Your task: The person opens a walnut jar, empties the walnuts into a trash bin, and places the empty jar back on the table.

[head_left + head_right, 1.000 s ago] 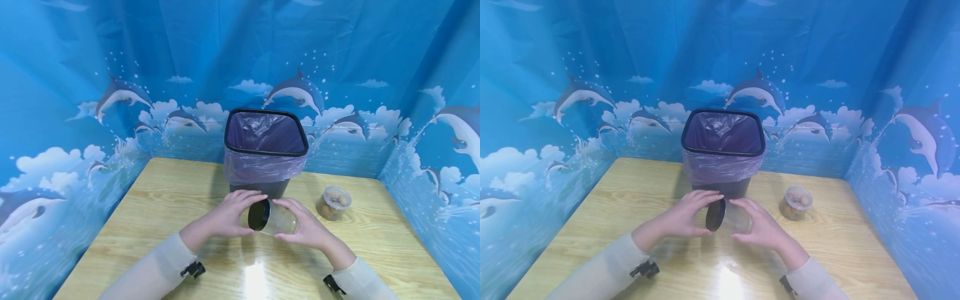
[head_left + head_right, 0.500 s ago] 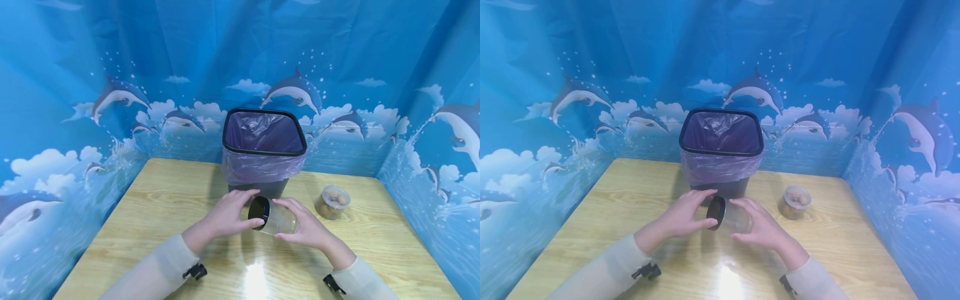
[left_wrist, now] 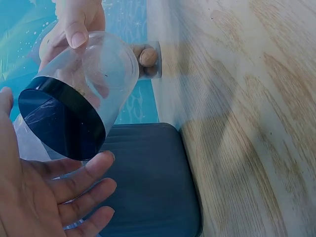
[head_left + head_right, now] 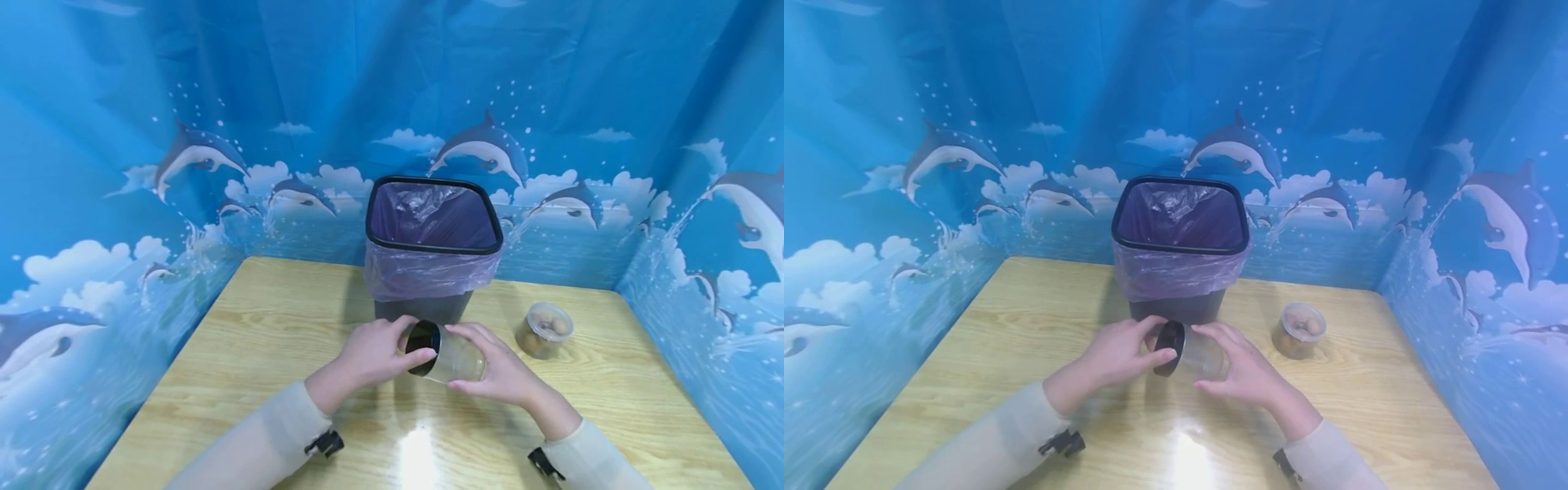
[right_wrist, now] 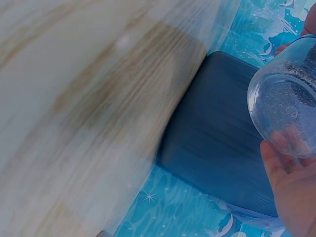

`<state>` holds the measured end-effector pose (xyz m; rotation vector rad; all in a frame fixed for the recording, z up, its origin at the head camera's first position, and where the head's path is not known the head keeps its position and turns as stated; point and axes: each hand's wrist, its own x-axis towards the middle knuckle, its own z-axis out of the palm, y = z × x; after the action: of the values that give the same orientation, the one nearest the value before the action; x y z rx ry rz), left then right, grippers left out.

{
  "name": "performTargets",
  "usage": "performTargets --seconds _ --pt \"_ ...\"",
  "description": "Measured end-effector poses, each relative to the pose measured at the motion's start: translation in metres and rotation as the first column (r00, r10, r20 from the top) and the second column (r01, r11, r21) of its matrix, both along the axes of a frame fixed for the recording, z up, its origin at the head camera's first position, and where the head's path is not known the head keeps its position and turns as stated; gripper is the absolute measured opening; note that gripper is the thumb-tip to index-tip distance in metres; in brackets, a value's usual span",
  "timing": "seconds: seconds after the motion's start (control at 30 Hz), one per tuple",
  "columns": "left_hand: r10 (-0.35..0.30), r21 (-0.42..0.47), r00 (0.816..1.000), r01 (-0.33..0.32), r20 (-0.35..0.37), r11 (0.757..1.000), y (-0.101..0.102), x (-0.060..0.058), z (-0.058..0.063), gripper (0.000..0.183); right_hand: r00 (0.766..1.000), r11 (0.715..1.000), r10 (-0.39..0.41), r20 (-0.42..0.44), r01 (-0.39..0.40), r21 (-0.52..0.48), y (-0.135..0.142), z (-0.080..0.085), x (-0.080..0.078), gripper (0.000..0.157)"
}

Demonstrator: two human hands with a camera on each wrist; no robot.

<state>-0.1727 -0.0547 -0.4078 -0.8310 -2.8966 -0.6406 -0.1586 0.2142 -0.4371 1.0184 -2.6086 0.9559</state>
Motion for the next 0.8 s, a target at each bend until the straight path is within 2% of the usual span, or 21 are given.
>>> performTargets --seconds 0.2,0.4,0.57,0.8 --pt "0.002 0.007 1.0 -0.002 0.016 1.0 0.0 0.0 -0.002 0.074 1.0 1.0 -0.001 -0.005 0.001 0.004 0.0 0.0 0.0 0.087" --pt "-0.032 0.02 0.999 0.031 0.017 0.999 -0.002 -0.001 -0.003 0.082 1.0 1.0 -0.001 -0.01 0.001 -0.003 -0.001 0.0 0.0 0.087" --pt "-0.082 0.013 0.996 0.082 0.046 0.997 -0.006 0.0 -0.001 0.089 1.0 1.0 0.002 -0.017 -0.002 -0.006 0.0 0.0 0.0 0.087" --pt "-0.186 0.02 0.983 0.185 0.011 0.982 -0.011 -0.002 0.0 0.09 1.0 1.0 0.005 -0.017 -0.005 0.005 0.001 -0.001 0.0 0.087"
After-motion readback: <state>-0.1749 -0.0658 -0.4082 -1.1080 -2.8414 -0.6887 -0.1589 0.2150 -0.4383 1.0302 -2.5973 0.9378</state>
